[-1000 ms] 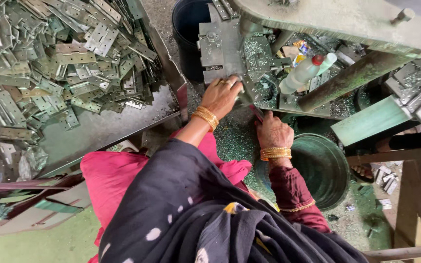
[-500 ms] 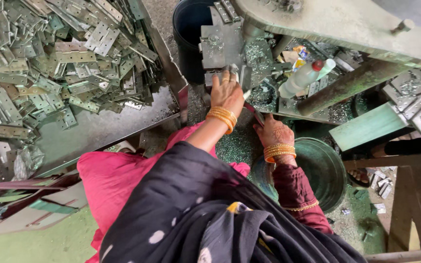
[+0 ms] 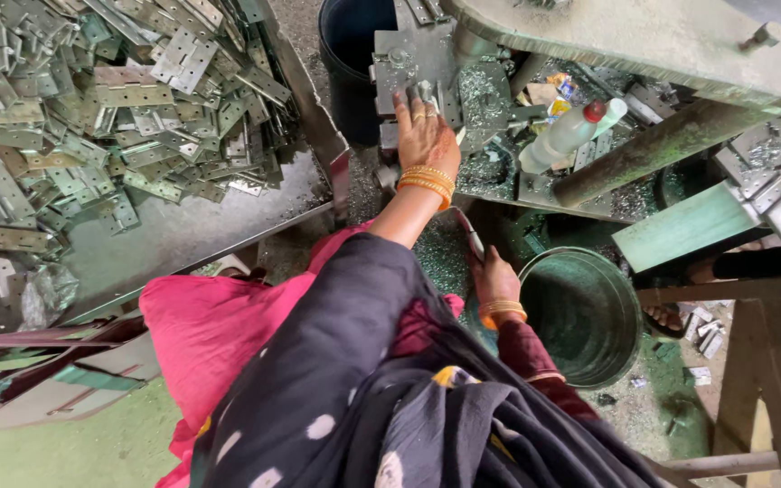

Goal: The person repeatedly picks up metal hinge pieces from a pile, places them into a press machine, and operates the lever to process them. The person then removes the processed pieces and returns them to the pile, continuing the cycle.

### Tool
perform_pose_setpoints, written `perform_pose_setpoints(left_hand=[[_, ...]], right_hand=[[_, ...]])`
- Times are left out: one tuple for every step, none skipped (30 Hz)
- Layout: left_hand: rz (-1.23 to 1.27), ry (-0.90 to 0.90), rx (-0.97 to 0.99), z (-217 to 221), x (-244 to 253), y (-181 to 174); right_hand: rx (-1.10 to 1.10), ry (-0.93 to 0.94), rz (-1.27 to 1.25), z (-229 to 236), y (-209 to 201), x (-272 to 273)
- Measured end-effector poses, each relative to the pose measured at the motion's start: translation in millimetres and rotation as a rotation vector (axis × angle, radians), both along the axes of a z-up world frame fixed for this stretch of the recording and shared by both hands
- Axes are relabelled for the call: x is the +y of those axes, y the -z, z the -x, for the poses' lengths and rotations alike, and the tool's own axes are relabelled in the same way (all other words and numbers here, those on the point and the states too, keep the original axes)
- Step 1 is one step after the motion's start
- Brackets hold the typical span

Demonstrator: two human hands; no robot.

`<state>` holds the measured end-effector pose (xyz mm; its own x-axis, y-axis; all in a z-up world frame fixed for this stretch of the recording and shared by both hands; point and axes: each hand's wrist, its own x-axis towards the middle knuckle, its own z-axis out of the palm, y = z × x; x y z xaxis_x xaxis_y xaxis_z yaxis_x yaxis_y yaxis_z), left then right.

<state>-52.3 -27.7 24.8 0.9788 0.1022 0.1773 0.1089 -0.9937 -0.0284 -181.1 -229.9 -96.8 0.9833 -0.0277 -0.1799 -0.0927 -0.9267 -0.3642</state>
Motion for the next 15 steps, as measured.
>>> perform_pose_setpoints(left_hand=[[0.021,0.021,-0.001,1.3,1.9,2.6],[0.042,0.043,-0.002,2.9,4.0,5.3],[0.069,0.076,0.006,8.0,2.8,10.7],[0.089,0.082,0.016,11.3,2.3,15.6],[0.102,0.083,0.015,5.5,5.7,15.4],[0.114,0.084,0.014,-1.1,8.7,15.1],[0.119,0.078,-0.003,-3.5,8.2,18.8],[0.125,0.072,-0.021,-8.1,7.9,22.0],[0.131,0.066,-0.040,-11.2,6.2,24.8],[0.094,0.042,-0.110,-12.0,4.6,27.3],[0.055,0.019,-0.194,-16.2,3.9,26.1],[0.016,-0.005,-0.277,-18.9,3.6,24.5],[0.067,0.021,-0.190,-18.0,3.6,24.5],[0.117,0.048,-0.104,-15.7,3.8,24.4],[0.161,0.074,-0.010,-11.7,8.6,23.9]], right_hand=[[-0.003,0.023,-0.001,-4.1,3.3,-1.1],[-0.007,0.047,-0.003,-9.8,3.9,-1.4],[0.018,0.017,-0.002,-10.3,2.3,-5.2],[0.043,-0.013,-0.002,-10.1,-0.5,-7.5],[0.056,-0.048,-0.009,-20.7,-6.9,-6.1],[0.010,-0.063,0.042,-29.8,-13.1,-3.8],[-0.022,-0.075,0.099,-28.0,-16.3,-3.6],[-0.054,-0.087,0.156,-24.7,-18.2,-2.8],[-0.040,-0.070,0.146,-19.2,-19.1,-1.0],[-0.026,-0.052,0.136,-15.0,-20.8,0.1],[-0.024,-0.032,0.123,-13.4,-21.2,4.1],[-0.025,-0.017,0.083,-15.2,-23.1,6.6],[-0.023,-0.005,0.047,-12.6,-21.9,8.5],[-0.020,0.006,0.010,-14.3,-22.8,8.6],[-0.024,-0.013,-0.013,-12.3,-21.2,12.5]])
